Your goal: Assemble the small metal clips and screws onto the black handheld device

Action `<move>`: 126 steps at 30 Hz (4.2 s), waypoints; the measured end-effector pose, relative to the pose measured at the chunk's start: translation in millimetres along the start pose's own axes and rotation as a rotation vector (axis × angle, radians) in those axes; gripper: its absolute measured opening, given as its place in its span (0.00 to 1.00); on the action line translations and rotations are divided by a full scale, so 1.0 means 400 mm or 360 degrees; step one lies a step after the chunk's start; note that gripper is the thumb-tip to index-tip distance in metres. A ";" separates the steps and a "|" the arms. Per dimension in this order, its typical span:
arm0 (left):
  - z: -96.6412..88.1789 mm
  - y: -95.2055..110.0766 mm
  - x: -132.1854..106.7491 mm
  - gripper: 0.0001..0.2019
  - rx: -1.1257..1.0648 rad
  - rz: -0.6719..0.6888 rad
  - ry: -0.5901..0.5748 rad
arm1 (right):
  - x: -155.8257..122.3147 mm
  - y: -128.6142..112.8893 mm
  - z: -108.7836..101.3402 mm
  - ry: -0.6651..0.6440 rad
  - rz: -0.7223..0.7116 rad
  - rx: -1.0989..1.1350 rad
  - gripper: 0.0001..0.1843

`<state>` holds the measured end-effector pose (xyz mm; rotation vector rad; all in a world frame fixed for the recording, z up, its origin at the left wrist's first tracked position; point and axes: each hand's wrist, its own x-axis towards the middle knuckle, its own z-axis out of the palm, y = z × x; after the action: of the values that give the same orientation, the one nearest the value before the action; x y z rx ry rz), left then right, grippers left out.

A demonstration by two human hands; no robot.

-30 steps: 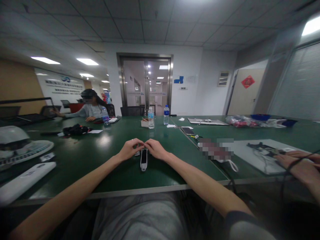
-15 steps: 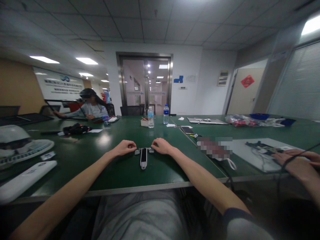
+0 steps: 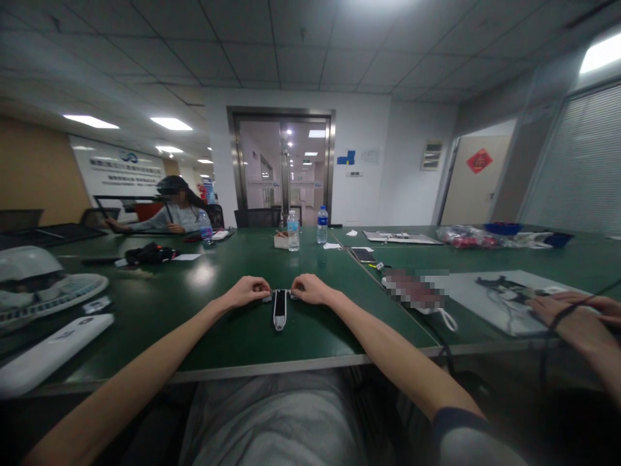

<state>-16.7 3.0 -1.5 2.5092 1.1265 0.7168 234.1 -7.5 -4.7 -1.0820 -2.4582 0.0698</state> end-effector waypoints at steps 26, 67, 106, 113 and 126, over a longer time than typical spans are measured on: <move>0.007 -0.002 0.004 0.16 -0.0012 -0.0167 -0.0045 | 0.004 0.014 0.012 0.0001 -0.0017 -0.0007 0.08; 0.008 -0.012 0.007 0.17 -0.0142 -0.0172 0.0026 | 0.001 0.009 0.004 -0.0021 -0.0007 0.0032 0.08; 0.003 -0.011 0.004 0.17 -0.0094 -0.0171 -0.0085 | 0.000 0.008 0.002 0.0005 0.0014 0.0048 0.07; 0.003 -0.006 0.006 0.18 -0.0088 -0.0192 -0.0018 | -0.001 0.001 0.002 0.0002 0.0009 0.0054 0.08; 0.004 -0.006 0.006 0.18 -0.0103 -0.0182 -0.0072 | -0.002 0.001 -0.003 -0.0022 -0.0008 0.0069 0.09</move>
<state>-15.9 6.2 -3.1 2.3738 1.2000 0.6518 235.3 -8.0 -4.2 -1.0600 -2.4600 0.1291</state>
